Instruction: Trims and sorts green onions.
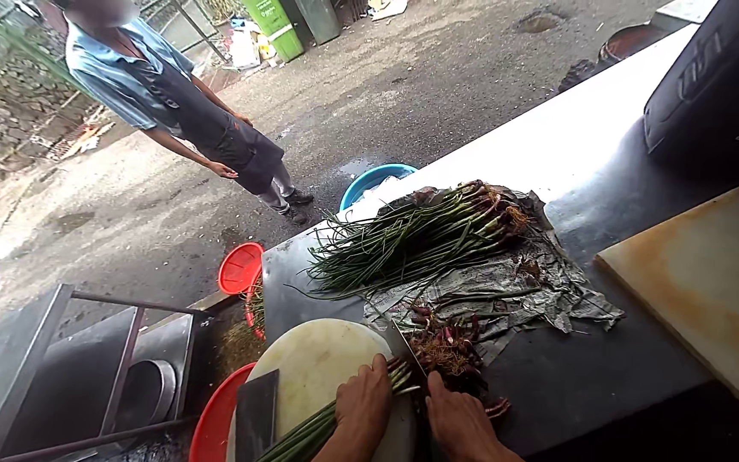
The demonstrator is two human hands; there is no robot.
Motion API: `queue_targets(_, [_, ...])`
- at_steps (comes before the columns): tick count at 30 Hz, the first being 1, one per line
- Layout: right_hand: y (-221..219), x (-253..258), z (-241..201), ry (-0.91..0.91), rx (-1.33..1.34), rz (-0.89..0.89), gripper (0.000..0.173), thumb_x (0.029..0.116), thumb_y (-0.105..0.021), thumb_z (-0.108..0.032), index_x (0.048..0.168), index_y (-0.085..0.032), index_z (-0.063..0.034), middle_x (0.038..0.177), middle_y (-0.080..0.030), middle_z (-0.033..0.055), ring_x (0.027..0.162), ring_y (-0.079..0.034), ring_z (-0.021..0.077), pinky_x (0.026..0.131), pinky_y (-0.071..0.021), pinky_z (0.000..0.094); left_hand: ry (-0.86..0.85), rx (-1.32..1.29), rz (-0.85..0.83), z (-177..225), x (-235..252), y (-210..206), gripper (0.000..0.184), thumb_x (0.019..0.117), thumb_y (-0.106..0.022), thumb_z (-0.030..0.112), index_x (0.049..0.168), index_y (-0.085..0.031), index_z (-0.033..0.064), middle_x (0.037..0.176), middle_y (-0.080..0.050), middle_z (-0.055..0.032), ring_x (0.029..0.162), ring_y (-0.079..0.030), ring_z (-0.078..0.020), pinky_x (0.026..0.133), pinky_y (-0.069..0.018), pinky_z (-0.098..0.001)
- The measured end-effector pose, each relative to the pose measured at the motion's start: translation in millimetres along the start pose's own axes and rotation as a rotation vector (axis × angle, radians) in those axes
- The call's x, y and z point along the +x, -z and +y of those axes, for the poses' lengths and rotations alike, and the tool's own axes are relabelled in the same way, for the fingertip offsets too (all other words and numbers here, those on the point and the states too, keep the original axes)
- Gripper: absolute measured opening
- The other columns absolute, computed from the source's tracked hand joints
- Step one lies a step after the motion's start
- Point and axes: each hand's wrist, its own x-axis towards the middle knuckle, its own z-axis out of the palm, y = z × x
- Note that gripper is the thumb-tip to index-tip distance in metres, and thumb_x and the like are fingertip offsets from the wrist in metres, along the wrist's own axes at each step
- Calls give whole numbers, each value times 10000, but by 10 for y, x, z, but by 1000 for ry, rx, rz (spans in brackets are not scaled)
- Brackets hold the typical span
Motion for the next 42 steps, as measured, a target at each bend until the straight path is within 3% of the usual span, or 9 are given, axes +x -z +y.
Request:
queue_targets(6, [33,51,193,54,149,7,355,1073,-368,-352,1289,-503,-104,895,-704,143,900,-728,354,786,-569,537,-40,-76,63,-233,70,379,435,933,-588,166,1349,-490,87,1087,-690,-184,1008,-703,-392,797,-574,-574])
queue_targets(12, [444,203,1063,124,526,365,408,1036,-456,-382,1299,-549,-84,943,-697,78,868,-714,228,784,-594,482,-8,-51,304,-471,-56,1238,335,928,-624,180,1245,-545,106,986,-701,-158,923,-709,-386,740,-568,-578])
queue_targets(19, [910,295,2367,-169,217,443,449,1033,-532,-328,1361,-547,-21,1079,-709,239,1014,-705,424,878,-544,636,-41,-183,630,-683,-489,2084,425,892,-742,199,1270,-558,140,891,-702,-131,819,-703,-372,671,-556,-604])
queue_targets(26, [1140,247,2607,-161,51,431,549,968,-626,-401,1250,-628,69,1180,-644,364,1108,-636,542,915,-490,711,-119,-412,1008,-1302,-819,2642,348,915,-669,155,1236,-549,94,813,-657,-108,720,-667,-285,637,-538,-546])
queue_targets(28, [1299,202,2469,-89,76,512,564,933,-668,-363,1301,-613,61,1274,-575,383,1167,-588,554,951,-475,711,-97,-471,1054,-1448,-883,2630,353,926,-635,167,1259,-549,89,867,-659,-111,755,-663,-266,676,-541,-532])
queue_targets(31, [1588,122,1923,188,150,526,473,968,-632,-311,1305,-633,20,1129,-668,295,1005,-668,468,865,-528,662,-72,-481,1078,-1540,-921,2586,342,936,-637,160,1254,-546,74,869,-661,-112,756,-665,-258,680,-547,-517])
queue_targets(37, [1740,-14,-246,828,246,421,373,1004,-574,-324,1343,-660,-194,871,-693,29,710,-658,176,671,-588,434,-94,-565,1084,-1685,-879,2285,270,924,-633,206,1171,-581,110,819,-644,-51,710,-646,-193,642,-543,-464])
queue_targets(39, [1721,60,-993,892,298,309,395,1023,-578,-375,1379,-617,-211,793,-669,-2,683,-643,149,674,-577,405,-168,-667,1050,-1746,-818,2133,278,933,-647,198,1187,-607,94,865,-660,-49,748,-651,-168,690,-560,-445])
queue_targets(42, [1549,367,-1813,881,224,172,404,1028,-589,-380,1367,-606,-160,781,-665,44,706,-653,206,725,-570,463,-243,-840,978,-1899,-686,1913,213,930,-654,202,1115,-624,100,775,-633,-27,634,-618,-139,581,-542,-379])
